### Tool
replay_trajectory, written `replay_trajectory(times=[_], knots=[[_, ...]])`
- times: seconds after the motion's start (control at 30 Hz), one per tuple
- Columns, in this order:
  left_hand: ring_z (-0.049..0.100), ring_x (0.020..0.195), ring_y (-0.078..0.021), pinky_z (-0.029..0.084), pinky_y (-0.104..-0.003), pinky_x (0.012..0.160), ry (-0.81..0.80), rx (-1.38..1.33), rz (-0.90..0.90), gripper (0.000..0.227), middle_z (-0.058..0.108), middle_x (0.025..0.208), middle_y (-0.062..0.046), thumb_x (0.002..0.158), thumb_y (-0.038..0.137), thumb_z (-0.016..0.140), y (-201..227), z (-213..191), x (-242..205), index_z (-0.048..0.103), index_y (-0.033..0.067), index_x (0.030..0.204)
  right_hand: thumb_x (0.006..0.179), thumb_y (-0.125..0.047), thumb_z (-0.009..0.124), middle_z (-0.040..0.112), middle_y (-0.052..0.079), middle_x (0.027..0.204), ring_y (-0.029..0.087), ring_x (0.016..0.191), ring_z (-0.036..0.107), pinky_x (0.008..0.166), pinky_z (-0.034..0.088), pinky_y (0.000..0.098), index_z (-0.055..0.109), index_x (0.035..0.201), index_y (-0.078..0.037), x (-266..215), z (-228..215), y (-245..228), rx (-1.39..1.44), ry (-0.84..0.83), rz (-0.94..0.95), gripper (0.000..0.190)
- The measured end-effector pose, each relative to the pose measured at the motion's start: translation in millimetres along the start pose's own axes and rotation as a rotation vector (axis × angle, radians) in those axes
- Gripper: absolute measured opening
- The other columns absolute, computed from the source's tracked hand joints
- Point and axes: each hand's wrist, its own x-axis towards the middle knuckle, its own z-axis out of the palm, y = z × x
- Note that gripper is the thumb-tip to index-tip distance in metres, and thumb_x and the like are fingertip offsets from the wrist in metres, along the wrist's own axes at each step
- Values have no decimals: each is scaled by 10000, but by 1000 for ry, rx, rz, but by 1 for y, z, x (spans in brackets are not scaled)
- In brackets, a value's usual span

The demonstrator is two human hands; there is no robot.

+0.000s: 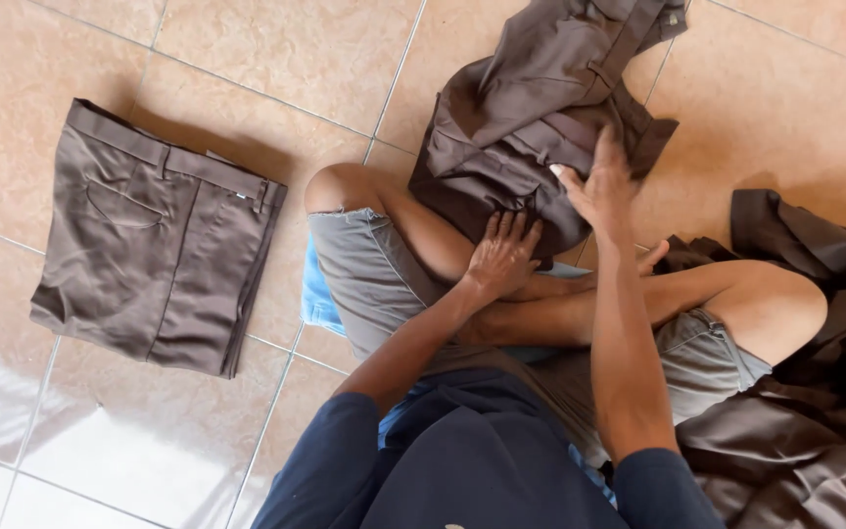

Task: Folding brown pants and stacking them neatly on the floor.

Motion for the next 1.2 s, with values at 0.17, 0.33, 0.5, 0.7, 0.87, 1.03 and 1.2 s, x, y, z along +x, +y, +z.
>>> replay_trajectory(times=[0.17,0.33,0.5,0.7,0.87,1.03,1.2], knots=[[531,1361,-400,337,-523,1191,14,-23,-61,687,575,1422,-226,820,309,802,-15,3,18,490,199,1422,1031,-581,528,510,198,1383,428,932,713,697,611,560,312,1609,-100,6,86,41,-189,-385,259,781],[529,1365,-359,277,-566,1200,116,40,-140,552,588,1417,-205,832,164,680,-21,-1,33,537,177,1365,966,-665,531,531,203,1246,464,915,708,634,596,581,385,1538,-85,9,129,54,-254,-369,319,827],[450,1465,-261,19,-697,1231,4,156,-334,464,572,1512,-85,904,197,612,-56,-29,54,623,242,1366,893,-755,523,587,250,1100,504,930,693,679,585,598,557,1300,12,-2,117,16,-159,-369,383,868],[382,1484,-284,8,-705,1228,149,278,-442,275,583,1488,-96,957,133,601,-91,-29,49,647,182,1223,914,-892,356,629,362,1249,535,1195,624,944,520,626,483,1471,28,-44,46,-32,163,-655,438,1082],[358,1492,-340,34,-745,1208,157,307,-432,351,559,1501,-134,914,149,662,-90,-24,51,660,166,1264,1086,-437,557,552,70,850,293,767,676,646,566,386,602,1025,-108,-42,61,4,-145,368,229,337],[261,1536,-381,74,-759,1203,12,188,-451,655,464,1569,-181,712,187,865,-94,-29,54,591,130,1305,911,-85,757,363,229,1492,545,1165,610,912,567,663,300,1602,-133,-2,15,13,201,-178,285,830],[286,1541,-350,98,-782,1191,145,-162,-491,264,480,1559,-138,747,202,678,-87,-40,53,640,138,1001,938,-284,689,635,108,898,399,810,721,653,610,541,696,1020,-121,5,65,71,20,34,170,183]])
